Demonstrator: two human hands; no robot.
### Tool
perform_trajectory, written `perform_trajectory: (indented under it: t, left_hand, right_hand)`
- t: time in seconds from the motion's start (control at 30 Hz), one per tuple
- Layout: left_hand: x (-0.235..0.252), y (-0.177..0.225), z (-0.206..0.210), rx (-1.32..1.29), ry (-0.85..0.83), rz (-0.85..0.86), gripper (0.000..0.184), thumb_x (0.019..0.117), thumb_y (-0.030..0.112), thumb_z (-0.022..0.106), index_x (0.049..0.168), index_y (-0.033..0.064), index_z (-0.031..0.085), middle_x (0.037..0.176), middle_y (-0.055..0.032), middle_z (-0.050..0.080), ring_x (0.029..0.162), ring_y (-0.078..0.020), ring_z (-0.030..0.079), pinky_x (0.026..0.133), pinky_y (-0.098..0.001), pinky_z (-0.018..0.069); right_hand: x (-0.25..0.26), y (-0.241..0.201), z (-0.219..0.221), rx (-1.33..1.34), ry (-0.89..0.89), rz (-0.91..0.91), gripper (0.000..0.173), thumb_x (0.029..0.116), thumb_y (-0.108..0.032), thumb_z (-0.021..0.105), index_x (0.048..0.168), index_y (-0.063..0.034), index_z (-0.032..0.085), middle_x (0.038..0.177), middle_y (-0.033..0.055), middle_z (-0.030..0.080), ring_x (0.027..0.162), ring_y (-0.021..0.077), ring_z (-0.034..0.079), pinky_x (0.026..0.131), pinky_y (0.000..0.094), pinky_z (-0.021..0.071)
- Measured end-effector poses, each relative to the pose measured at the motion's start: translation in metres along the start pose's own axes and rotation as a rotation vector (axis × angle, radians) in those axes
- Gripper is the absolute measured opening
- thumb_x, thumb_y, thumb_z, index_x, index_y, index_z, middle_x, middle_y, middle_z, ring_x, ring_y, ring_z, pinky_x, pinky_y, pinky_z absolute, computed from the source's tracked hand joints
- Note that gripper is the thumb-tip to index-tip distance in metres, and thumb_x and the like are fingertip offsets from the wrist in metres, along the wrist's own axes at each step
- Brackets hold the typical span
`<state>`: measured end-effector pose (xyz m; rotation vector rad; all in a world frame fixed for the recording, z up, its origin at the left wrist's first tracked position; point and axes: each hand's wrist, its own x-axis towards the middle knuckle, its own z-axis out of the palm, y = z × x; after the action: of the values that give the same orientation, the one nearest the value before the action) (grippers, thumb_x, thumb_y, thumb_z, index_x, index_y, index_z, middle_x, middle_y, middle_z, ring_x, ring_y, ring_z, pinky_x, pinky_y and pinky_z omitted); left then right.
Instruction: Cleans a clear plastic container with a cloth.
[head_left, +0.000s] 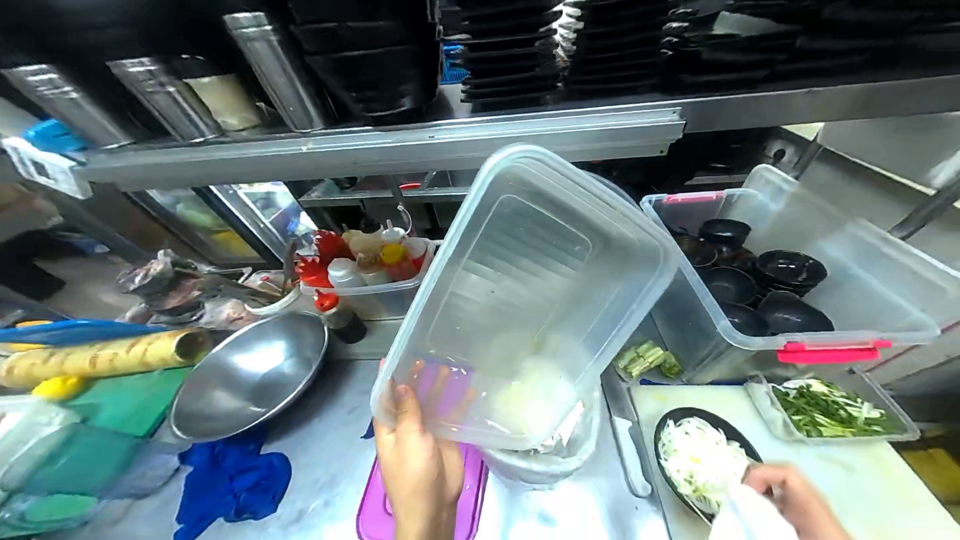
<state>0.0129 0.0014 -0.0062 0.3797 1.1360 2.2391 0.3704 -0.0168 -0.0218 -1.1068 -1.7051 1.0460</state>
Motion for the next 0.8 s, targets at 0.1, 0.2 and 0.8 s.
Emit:
perform_trajectory:
  t: [0.1, 0.2, 0.8]
  left_hand:
    - [-0.008, -0.004, 0.003, -0.046, -0.037, -0.016, 0.050, 0.1089, 0.006, 0.036, 0.157, 0.0191, 0.030, 0.133, -0.0174, 0.060, 0.101, -0.0365, 0.072, 0.075, -0.0589, 0.0627]
    - [-0.016, -0.008, 0.005, -0.044, -0.007, -0.016, 0.064, 0.1026, -0.006, 0.042, 0.159, 0.0191, 0.027, 0.136, -0.0202, 0.058, 0.103, -0.0379, 0.071, 0.075, -0.0594, 0.0624]
    - [-0.030, 0.000, -0.002, -0.151, -0.068, 0.206, 0.078, 0.0895, -0.020, 0.032, 0.160, 0.0087, 0.018, 0.151, -0.0254, 0.043, 0.120, -0.0466, 0.062, 0.079, -0.0623, 0.0606]
  right_hand:
    - [0.056, -0.034, -0.010, 0.001, 0.363, -0.266, 0.021, 0.0971, -0.006, 0.053, 0.117, -0.0128, 0.053, 0.096, -0.0111, 0.063, 0.083, -0.0012, 0.063, 0.074, 0.0202, 0.0570]
    - [0.101, -0.077, -0.005, 0.027, 0.449, -0.488, 0.035, 0.0998, -0.020, 0.056, 0.134, -0.0209, 0.050, 0.113, -0.0117, 0.062, 0.099, 0.0006, 0.062, 0.084, 0.0224, 0.0567]
    - [0.216, -0.140, 0.099, -0.639, 0.385, -0.683, 0.052, 0.0854, -0.002, 0.070, 0.137, -0.0016, 0.059, 0.121, 0.0200, 0.068, 0.116, 0.0369, 0.065, 0.097, 0.0518, 0.0551]
